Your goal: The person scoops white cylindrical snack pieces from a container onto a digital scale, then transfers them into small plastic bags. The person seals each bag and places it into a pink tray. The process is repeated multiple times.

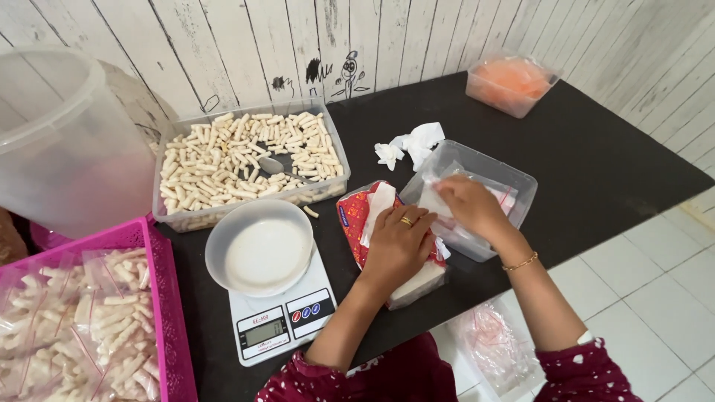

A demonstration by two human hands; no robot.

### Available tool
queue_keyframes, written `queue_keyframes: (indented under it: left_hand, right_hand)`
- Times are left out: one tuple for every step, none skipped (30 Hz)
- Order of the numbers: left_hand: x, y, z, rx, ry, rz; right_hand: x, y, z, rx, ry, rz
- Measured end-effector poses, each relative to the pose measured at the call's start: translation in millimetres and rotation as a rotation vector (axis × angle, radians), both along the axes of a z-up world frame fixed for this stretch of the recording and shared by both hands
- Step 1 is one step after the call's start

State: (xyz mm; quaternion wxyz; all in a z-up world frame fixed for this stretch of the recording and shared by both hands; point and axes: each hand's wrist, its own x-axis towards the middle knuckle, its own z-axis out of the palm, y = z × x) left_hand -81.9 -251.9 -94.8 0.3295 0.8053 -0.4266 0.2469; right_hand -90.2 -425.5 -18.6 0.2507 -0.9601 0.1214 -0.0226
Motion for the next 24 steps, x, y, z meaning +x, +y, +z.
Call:
queue_keyframes:
  left_hand:
    - [-3, 2, 10, -0.003, 0.001, -0.001]
    - [-4, 5, 20, -0.081, 0.060, -0.017]
    - [-6, 7, 30, -0.160, 0.120, -0.033]
    - [2, 8, 40, -0.164, 0.116, -0.030]
    - [9, 9, 51, -0.309, -0.003, -0.011]
    - [16, 12, 60, -0.449, -0.119, 0.011]
    - [29, 17, 68, -0.448, -0.121, 0.017]
    - [43, 25, 76, -0.495, -0.049, -0.025]
    - [57, 32, 84, -0.541, 0.023, -0.067]
    - [68, 44, 91, -0.537, 0.015, -0.053]
    - [78, 55, 99, -0.579, 0.252, -0.056]
    - [90, 68, 109, -0.616, 0.485, -0.056]
    - [99, 84, 115, -0.612, 0.473, -0.039]
    - [108, 101, 122, -0.545, 0.455, 0.057]
    - [117, 117, 130, -0.479, 0.437, 0.152]
    - [130, 133, 130, -0.475, 0.413, 0.167]
    - [144, 149, 130, -0.404, 0.411, 0.246]
    - [156, 165, 128, -0.333, 0.412, 0.324]
    - [162, 179, 128, -0.330, 0.393, 0.338]
    - [168, 192, 129, -0.297, 0.478, 0.363]
    - [174, 205, 129, -0.264, 0.563, 0.388]
    - [186, 214, 121, -0.269, 0.544, 0.396]
    - [199, 223, 113, -0.363, 0.505, 0.399]
    - [211, 232, 102, -0.454, 0.472, 0.401]
  right_hand:
    - [-4, 4, 8, -0.003, 0.001, -0.001]
    - [-7, 8, 16, 0.060, -0.182, 0.002]
    - [-10, 12, 25, 0.123, -0.364, 0.005]
    - [-12, 21, 33, 0.121, -0.368, 0.008]
    - [-13, 30, 42, 0.260, -0.524, 0.114]
    - [-15, 41, 48, 0.406, -0.673, 0.222]
    - [-9, 50, 53, 0.409, -0.673, 0.227]
    - [-2, 61, 56, 0.556, -0.715, 0.373]
    - [5, 72, 61, 0.703, -0.752, 0.520]
    - [23, 77, 55, 0.712, -0.752, 0.534]
    - [41, 83, 50, 0.763, -0.739, 0.536]
    - [61, 91, 45, 0.817, -0.727, 0.541]
    - [67, 105, 58, 0.830, -0.730, 0.557]
    - [74, 119, 71, 0.962, -0.615, 0.479]
    - [80, 133, 85, 1.087, -0.494, 0.400]
    - [100, 139, 80, 1.098, -0.504, 0.425]
    - [120, 147, 75, 1.032, -0.548, 0.485]
    - [140, 154, 69, 0.964, -0.590, 0.539]
    - [162, 161, 59, 0.974, -0.600, 0.559]
    - [185, 167, 51, 1.005, -0.599, 0.518]
    - [209, 174, 44, 1.036, -0.597, 0.478]
    - [218, 182, 43, 1.038, -0.609, 0.497]
    - [227, 190, 42, 1.028, -0.600, 0.447]
    - [235, 198, 38, 1.019, -0.585, 0.391]
